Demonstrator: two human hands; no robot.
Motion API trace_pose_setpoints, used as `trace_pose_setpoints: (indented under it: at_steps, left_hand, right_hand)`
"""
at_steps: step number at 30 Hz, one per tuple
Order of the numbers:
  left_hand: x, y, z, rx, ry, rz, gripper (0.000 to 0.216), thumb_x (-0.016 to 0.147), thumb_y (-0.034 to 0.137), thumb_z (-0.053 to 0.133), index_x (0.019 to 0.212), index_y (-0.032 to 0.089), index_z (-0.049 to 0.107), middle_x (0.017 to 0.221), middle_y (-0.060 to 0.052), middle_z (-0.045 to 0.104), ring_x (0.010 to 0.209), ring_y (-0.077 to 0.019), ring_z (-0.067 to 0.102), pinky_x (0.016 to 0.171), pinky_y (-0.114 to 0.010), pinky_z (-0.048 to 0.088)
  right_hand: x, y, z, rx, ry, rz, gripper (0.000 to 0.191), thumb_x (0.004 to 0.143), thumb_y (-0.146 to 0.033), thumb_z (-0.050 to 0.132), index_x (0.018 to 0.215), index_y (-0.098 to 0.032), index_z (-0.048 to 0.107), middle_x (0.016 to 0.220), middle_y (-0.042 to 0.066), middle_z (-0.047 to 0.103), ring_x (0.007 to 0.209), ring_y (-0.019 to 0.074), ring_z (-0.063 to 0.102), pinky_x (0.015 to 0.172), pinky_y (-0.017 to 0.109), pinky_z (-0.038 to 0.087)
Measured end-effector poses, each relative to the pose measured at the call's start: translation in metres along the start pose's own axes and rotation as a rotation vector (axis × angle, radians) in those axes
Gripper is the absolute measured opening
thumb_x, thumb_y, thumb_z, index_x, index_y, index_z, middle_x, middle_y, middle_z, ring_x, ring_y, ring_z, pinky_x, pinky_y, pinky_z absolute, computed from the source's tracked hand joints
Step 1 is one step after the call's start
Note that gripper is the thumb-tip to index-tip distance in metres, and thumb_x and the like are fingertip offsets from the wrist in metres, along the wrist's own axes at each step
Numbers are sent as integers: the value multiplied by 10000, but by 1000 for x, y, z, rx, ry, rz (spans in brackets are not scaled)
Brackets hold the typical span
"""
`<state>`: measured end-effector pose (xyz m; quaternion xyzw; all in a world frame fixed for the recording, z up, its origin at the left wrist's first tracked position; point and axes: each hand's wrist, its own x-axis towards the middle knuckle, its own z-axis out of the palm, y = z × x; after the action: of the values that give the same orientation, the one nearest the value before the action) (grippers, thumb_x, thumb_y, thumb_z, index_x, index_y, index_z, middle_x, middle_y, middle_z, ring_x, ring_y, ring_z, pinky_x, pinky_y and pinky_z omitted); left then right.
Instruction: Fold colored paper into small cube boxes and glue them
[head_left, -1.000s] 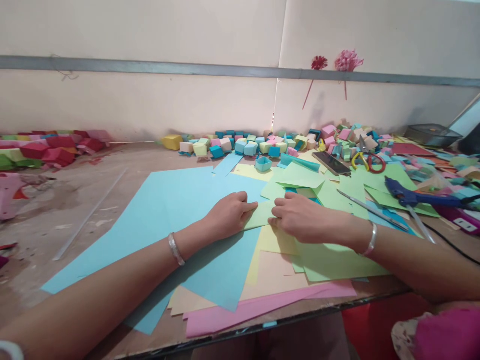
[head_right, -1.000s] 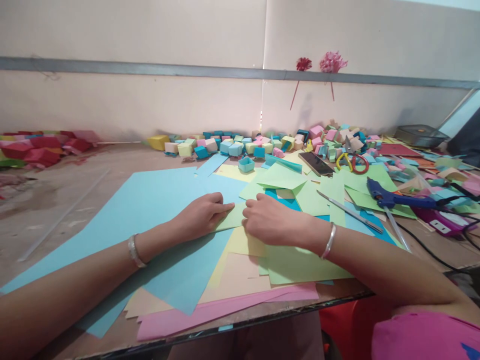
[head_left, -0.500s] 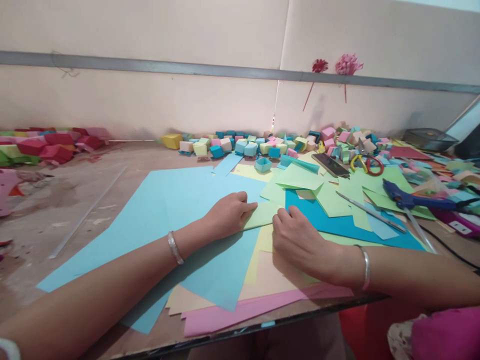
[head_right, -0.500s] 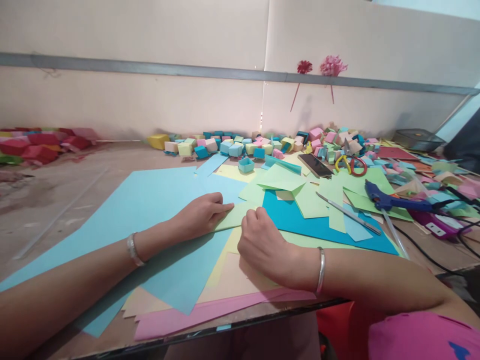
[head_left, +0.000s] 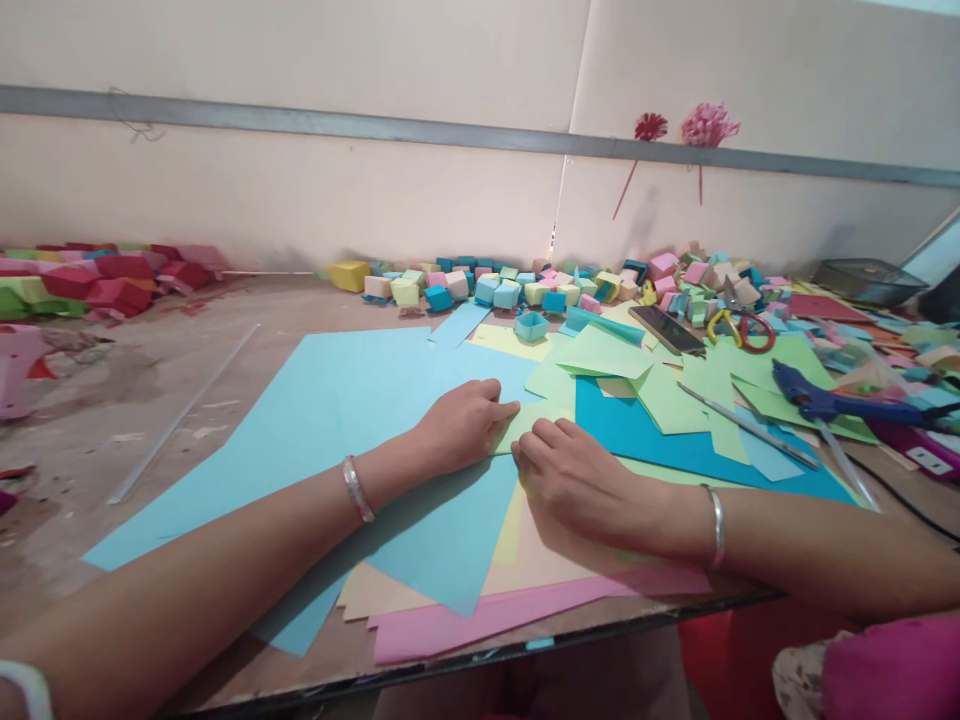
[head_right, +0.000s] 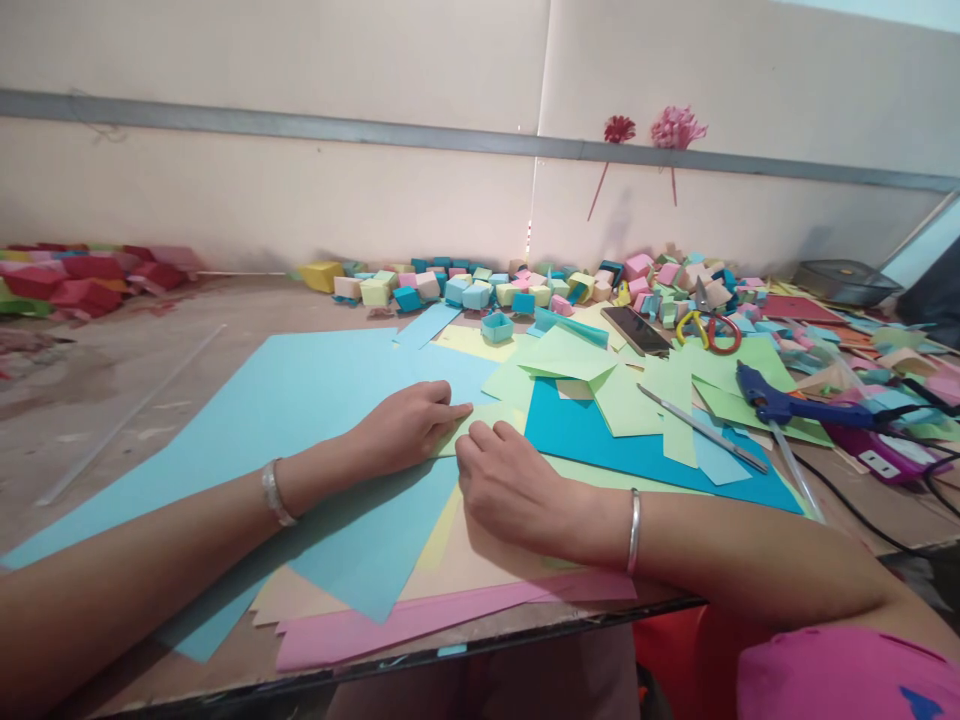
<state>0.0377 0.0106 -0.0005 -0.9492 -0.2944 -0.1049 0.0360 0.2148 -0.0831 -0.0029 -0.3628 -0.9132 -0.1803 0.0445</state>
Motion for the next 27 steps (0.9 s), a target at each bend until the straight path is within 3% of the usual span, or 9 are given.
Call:
trace_pose_setpoints:
  at_steps: [6,15,21,27]
  left_hand:
    - [0,-1,-2,-36,-33,-9,298,926,286,415,843,180,681,700,-29,448,572,-143,422,521,-289,249]
    - [5,-23,-4,-278,-97,66,340,917,231,400,1061,235,708,764,-39,557,703,-154,543,610,-246,365]
    - [2,-22,-2,-187,-62,75,352,917,243,413,1147,269,679,749,-34,539,678,-160,520,578,-262,335]
    - [3,-28,-8,-157,-87,71,347,900,267,466,1186,303,660,738,-27,545,706,-161,516,586,-259,324]
  right_hand:
    - [7,-2,0,50,-24,-26,136,906,-94,449,904,-134,580,884,77,540,806,216,405,628,355,267]
    - [22,20,18,161,-32,-150,320,976,-192,346,1242,-218,522,908,62,552,802,200,424,650,333,280]
    - [24,26,22,219,-65,-155,441,908,-126,416,1337,-218,463,988,87,583,870,214,461,679,326,317]
    - [31,25,19,274,-102,-144,493,912,-149,441,1384,-290,428,920,67,602,795,195,484,644,297,316]
